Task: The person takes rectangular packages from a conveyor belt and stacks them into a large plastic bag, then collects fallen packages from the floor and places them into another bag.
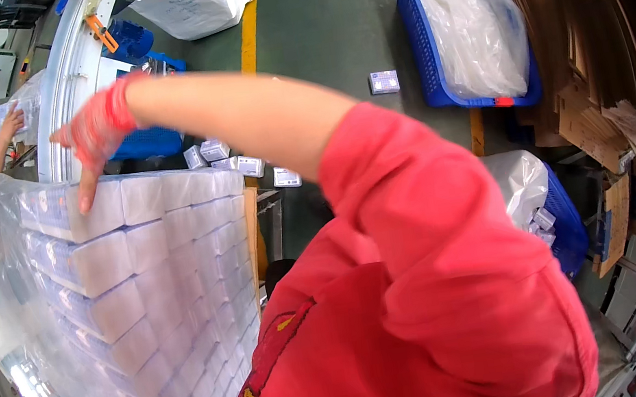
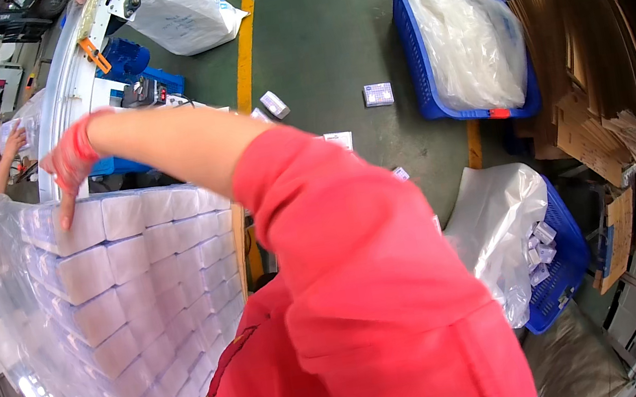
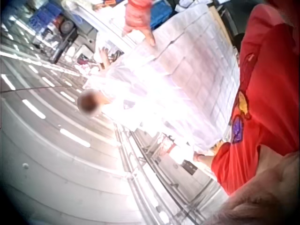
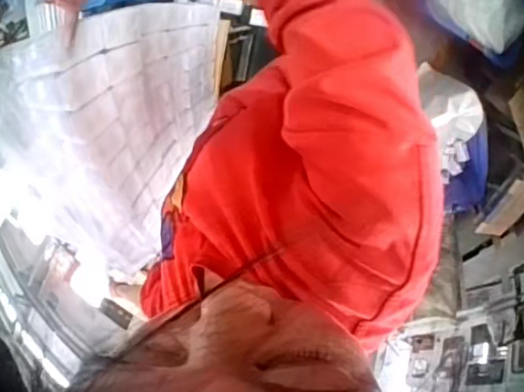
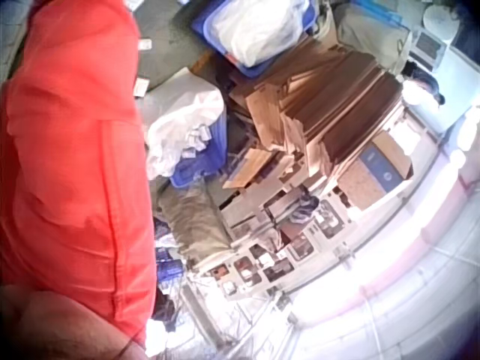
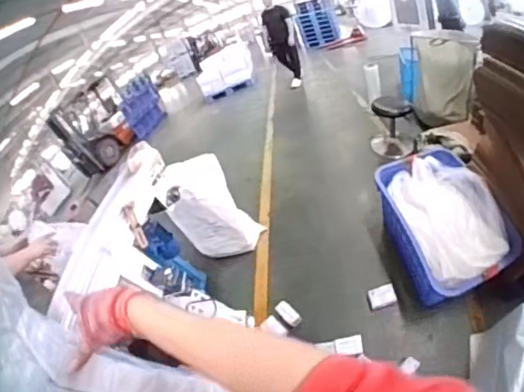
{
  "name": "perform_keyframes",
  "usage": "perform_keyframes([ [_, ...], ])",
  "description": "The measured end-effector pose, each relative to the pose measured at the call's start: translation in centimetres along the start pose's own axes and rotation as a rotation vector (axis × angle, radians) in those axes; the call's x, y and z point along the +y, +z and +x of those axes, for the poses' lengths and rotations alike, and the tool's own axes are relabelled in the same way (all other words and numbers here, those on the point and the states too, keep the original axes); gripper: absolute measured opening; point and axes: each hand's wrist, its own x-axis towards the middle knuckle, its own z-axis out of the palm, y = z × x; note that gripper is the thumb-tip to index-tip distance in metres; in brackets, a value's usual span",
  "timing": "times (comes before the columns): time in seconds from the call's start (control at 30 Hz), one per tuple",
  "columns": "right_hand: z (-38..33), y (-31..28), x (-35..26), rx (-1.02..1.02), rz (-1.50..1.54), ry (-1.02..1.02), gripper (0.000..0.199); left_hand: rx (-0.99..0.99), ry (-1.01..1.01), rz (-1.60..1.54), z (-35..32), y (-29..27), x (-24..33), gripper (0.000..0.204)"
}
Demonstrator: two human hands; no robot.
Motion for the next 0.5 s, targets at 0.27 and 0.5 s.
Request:
perform_keyframes([
  [0.27,2.3,3.4,-3.1,0.235,0.105,0.012,0.081,0.031,0.009,-0.185,-3.6,-0.9,-0.1,0.045],
  [0.5,4.2,-1.1,-8.3,0.247,0.305,-0.294,0.086,0.087,-0.017,-0.438,-8.3,-3.9,-4.5,0.046],
])
